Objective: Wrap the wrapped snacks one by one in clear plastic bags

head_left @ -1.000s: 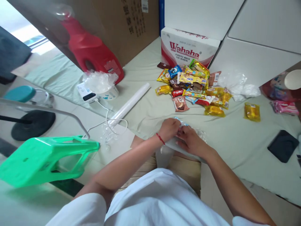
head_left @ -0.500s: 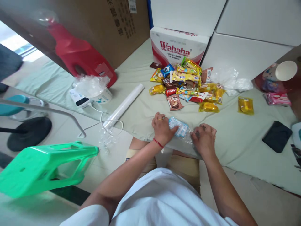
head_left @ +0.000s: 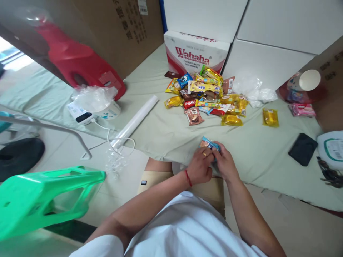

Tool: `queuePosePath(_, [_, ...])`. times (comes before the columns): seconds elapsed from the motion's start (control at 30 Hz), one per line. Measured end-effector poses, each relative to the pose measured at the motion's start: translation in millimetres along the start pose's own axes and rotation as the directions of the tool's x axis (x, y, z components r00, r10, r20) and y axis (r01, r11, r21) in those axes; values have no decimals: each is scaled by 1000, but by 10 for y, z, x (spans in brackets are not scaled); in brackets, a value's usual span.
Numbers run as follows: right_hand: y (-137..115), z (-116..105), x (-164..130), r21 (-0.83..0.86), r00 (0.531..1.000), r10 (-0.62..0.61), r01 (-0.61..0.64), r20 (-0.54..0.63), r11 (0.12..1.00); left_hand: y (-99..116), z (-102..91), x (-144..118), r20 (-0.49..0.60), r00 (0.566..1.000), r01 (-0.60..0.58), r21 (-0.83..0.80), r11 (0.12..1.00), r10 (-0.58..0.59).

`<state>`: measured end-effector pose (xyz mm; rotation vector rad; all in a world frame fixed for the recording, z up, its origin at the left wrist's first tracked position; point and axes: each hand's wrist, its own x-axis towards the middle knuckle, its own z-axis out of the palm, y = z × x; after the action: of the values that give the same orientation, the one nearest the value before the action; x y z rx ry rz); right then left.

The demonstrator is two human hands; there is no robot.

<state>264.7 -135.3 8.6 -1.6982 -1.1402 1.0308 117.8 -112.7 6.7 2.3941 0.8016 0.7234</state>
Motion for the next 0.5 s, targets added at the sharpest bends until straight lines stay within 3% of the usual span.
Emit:
queuePosePath(0.1, [58, -29, -15, 4, 1000, 1, -1, 17, 1000, -39, -130, 37, -49, 998, 25, -206, 978, -36])
queuePosePath(0.17, [116, -175, 13, -6, 999, -30, 30, 12, 1000, -105, -285, 28, -42, 998, 23, -250, 968, -35])
queuePosePath(0.2, [150, -315, 50, -10, 999, -35, 35, -35, 999, -165, -381, 5, -57, 997, 34, -233, 972, -48])
queuePosePath(0.27, [218, -755, 184, 16, 971, -27, 32, -238, 999, -351, -596, -74, -125, 985, 102, -144, 984, -120])
queuePosePath(0.33, [270, -1365, 424, 109, 862, 7, 57, -506, 992, -603, -815, -179, -202, 955, 214, -38, 976, -217])
queuePosePath(0.4, [295, -2018, 772, 217, 686, 58, 148, -726, 965, -866, -993, -283, -273, 920, 312, 72, 947, -282])
queuePosePath(0.47, [291, -2555, 1186, 336, 480, 209, 196, -852, 921, -1080, -1086, -362, -308, 882, 419, 163, 893, -358])
queuePosePath(0.5, [281, -2744, 1395, 347, 447, 231, 197, -864, 917, -1156, -1096, -389, -322, 866, 458, 201, 866, -383])
